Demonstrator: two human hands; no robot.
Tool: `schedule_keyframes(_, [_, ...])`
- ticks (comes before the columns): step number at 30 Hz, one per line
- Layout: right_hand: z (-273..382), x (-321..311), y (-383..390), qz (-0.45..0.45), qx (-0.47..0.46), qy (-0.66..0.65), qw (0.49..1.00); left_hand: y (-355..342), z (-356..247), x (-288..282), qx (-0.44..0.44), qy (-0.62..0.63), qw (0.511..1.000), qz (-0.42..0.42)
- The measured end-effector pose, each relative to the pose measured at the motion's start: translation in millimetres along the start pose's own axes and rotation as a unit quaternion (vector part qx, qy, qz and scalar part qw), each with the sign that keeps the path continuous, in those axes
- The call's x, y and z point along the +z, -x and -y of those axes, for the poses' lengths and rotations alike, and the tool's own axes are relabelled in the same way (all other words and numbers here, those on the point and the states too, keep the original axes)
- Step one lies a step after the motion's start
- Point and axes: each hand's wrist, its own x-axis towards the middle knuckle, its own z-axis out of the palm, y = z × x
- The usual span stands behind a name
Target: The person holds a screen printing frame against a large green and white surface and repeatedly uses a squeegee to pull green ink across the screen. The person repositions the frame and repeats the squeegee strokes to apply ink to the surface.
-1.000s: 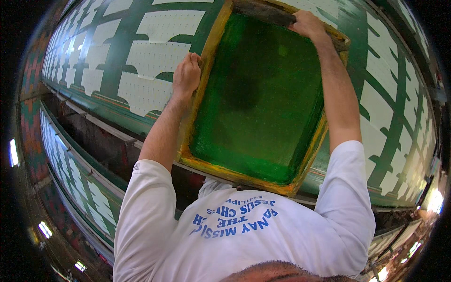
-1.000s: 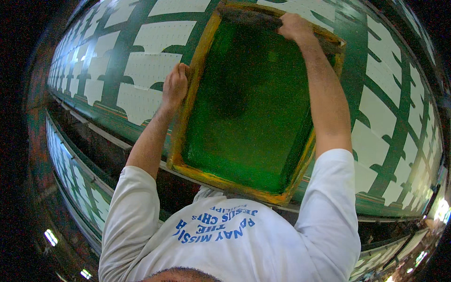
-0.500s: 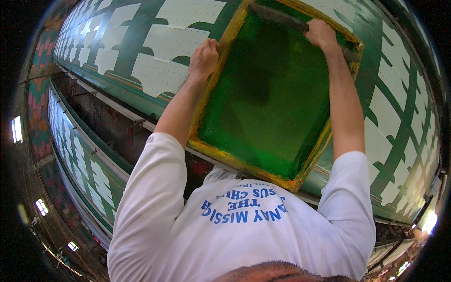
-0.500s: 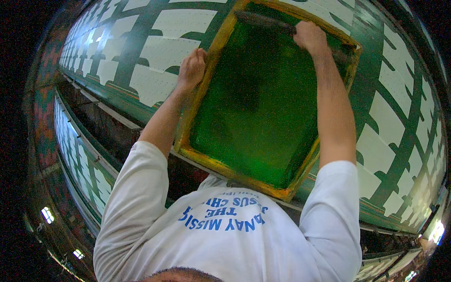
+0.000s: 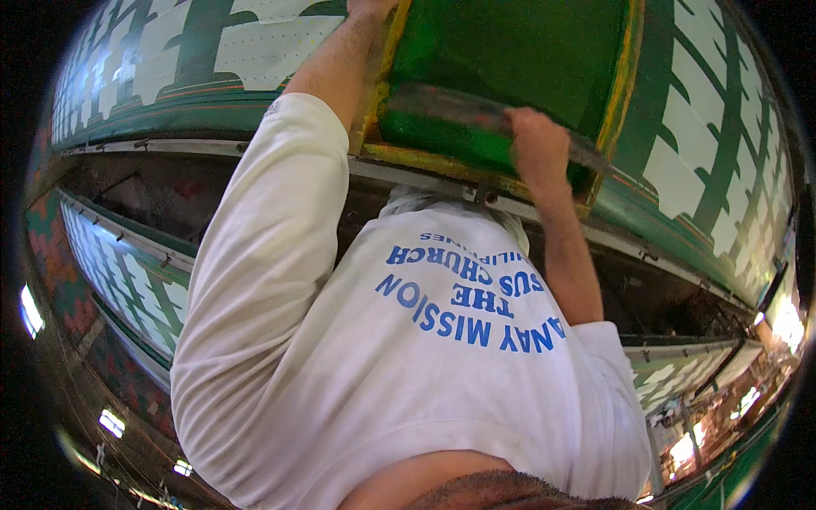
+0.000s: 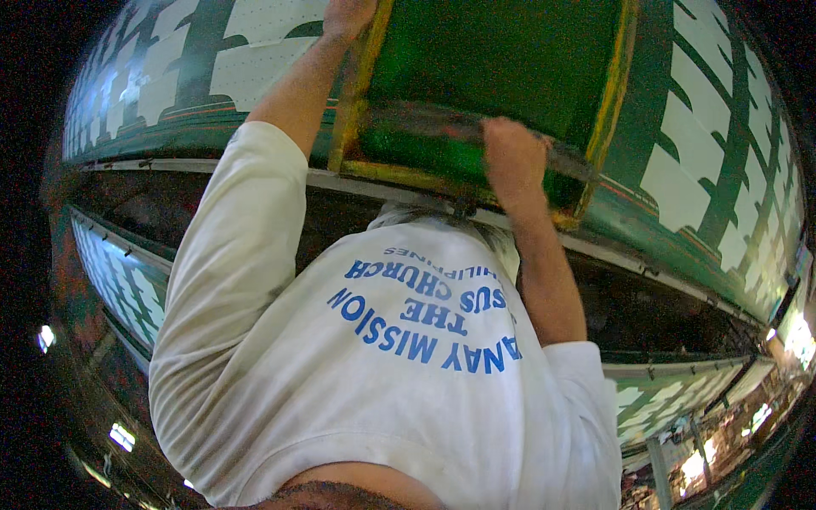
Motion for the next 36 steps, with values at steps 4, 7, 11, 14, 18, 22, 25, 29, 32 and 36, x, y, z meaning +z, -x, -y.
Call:
schedule_keyframes(4, [40,14,51,-0.079,0.018,-0.054,0.995,-2,-16,-22,-0.115,0.116,0.985,0.051])
schedule_keyframes(7, [44,8,53,-0.064,0.022,-0.053,0.996,0,-26,-41,-0.123,0.127,0.982,0.060])
schedule_keyframes(11, [29,-13,38,0.025,0.027,-0.031,0.999,3,-31,-51,-0.117,0.137,0.980,0.084])
schedule_keyframes(14, [25,-20,38,0.067,0.025,-0.024,0.997,3,-33,-54,-0.121,0.122,0.983,0.069])
schedule_keyframes(18, [30,-11,58,0.061,-0.014,-0.050,0.997,6,-39,-57,-0.127,0.092,0.986,0.064])
schedule_keyframes(22, [25,3,83,0.076,-0.024,-0.146,0.986,4,-35,-54,-0.114,0.052,0.990,0.064])
schedule_keyframes(25, [5,6,105,0.046,-0.082,-0.219,0.971,-2,-21,-47,-0.082,0.009,0.994,0.068])
schedule_keyframes(29, [-63,-3,115,-0.019,-0.009,-0.315,0.949,-8,-6,-40,-0.085,0.028,0.993,0.074])
schedule_keyframes(32, [-125,-9,114,-0.112,0.148,-0.295,0.937,-7,-7,-40,-0.094,0.043,0.991,0.081])
schedule_keyframes(36, [-177,3,104,-0.109,0.243,-0.332,0.905,-6,-16,-50,-0.115,0.038,0.988,0.099])
